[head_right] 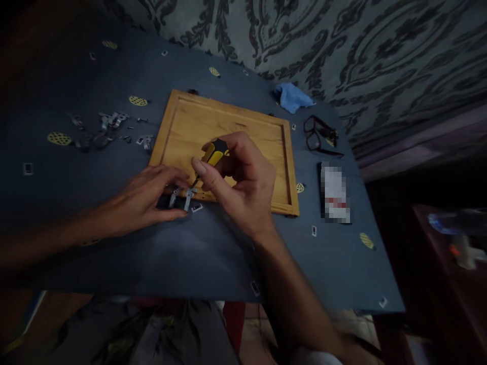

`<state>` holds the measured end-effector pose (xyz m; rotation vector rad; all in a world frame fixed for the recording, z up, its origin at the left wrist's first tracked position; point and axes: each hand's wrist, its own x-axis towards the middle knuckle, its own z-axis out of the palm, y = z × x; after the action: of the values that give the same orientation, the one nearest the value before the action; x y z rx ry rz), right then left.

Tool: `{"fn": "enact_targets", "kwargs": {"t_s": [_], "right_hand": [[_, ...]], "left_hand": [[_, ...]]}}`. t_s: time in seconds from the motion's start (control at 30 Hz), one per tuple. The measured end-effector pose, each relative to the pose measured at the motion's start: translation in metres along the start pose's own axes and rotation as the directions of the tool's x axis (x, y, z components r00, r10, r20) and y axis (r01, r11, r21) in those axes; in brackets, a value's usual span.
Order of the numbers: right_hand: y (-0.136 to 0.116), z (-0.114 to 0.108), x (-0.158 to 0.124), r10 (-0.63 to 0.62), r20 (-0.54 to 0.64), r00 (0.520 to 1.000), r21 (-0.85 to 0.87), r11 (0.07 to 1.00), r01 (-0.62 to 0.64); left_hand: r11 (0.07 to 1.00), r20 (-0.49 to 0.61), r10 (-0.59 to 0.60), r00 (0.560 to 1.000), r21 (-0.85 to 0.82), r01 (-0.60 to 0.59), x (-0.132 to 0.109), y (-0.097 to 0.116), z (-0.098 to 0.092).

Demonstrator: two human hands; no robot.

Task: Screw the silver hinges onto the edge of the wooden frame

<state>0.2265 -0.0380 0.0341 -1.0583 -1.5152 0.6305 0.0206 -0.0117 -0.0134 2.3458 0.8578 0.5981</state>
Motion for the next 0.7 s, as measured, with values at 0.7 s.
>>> {"fn": "enact_targets", "kwargs": {"t_s": [0.7], "right_hand": [[0.004,0.004,-0.005,-0.018,-0.113,0.993,-0.155,0.988,0.000]], "left_hand": [[1.000,0.015,-0.009,1.000,0.004,0.009,0.001,0.002,-0.001]]}}
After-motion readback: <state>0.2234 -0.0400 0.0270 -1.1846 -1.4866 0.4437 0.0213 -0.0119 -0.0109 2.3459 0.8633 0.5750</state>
